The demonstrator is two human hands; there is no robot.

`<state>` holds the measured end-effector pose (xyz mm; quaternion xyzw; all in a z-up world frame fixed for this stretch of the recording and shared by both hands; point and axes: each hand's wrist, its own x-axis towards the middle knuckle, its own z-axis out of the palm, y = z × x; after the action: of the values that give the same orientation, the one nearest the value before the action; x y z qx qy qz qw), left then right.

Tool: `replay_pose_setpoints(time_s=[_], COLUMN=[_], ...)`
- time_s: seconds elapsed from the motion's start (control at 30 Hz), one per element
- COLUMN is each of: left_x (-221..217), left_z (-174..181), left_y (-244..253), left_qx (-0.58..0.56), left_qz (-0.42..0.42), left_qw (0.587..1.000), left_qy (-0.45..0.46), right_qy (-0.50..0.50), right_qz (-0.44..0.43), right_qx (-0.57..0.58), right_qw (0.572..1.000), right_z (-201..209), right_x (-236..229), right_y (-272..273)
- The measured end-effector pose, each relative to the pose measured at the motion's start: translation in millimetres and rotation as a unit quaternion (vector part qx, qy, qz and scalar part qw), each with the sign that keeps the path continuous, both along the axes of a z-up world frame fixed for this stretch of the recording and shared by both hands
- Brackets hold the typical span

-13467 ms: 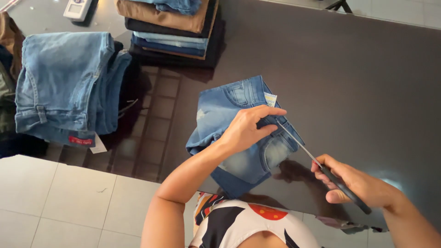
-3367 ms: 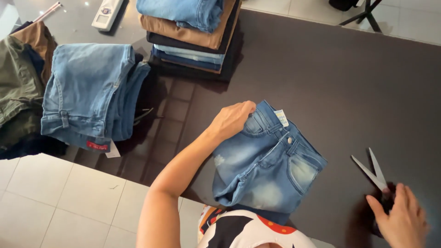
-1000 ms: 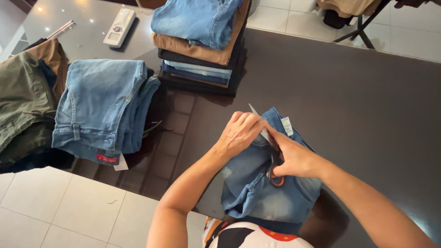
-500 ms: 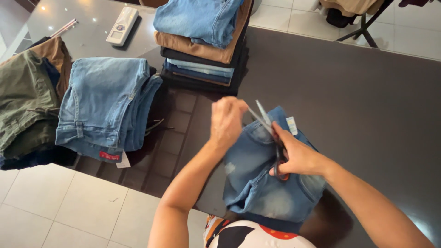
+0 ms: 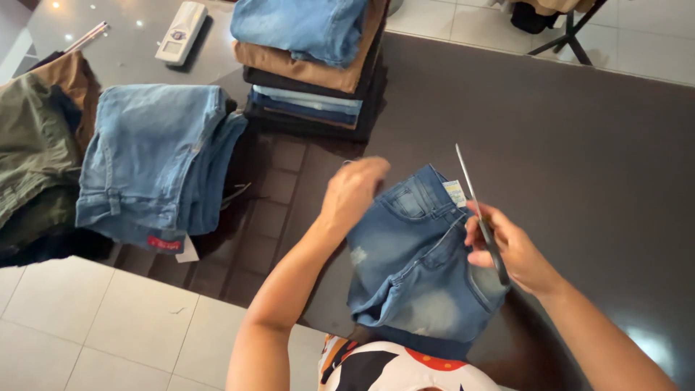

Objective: Removing price tags from denim jeans using scissors and folding them into organized stacks on a retail display table.

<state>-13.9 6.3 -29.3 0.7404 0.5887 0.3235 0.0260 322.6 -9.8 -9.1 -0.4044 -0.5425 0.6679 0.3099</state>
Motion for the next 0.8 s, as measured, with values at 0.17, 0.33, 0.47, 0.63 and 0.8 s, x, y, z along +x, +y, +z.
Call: replay_pose_setpoints(time_s=[0.17,0.33,0.47,0.63,0.8], left_x=[50.5,64.8,67.3,70.1,71.3], left_z=[-5.2,-5.8,-13.7,-14.5,-12.1], left_y=[3.1,6.8,13.1,15.1,13.0], left_qx=[-0.059,-0.014,0.018,0.091,0.024], left_qz=[-0.189,-0.214,-0.221,-0.233,-0.223], left_qw=[0.978,0.974,0.967,0.95,0.969], left_qy=[-0.066,0.07,0.127,0.188,0.104], right_qy=[-0.055,-0.046,-0.145,-0.301,-0.476], right_qz=[0.036,0.064,0.048,0.019,0.071], right_qx=[0.007,0.011,-0.048,-0.068,-0.074], right_qw=[0.998,0.997,0.987,0.951,0.874], right_z=[12.2,6.5,28.1,63.6,84.2], right_x=[29.6,44.0,37.8,25.7,22.4], right_y=[-24.2,-39.7,-49.2,-52.7,-50.1])
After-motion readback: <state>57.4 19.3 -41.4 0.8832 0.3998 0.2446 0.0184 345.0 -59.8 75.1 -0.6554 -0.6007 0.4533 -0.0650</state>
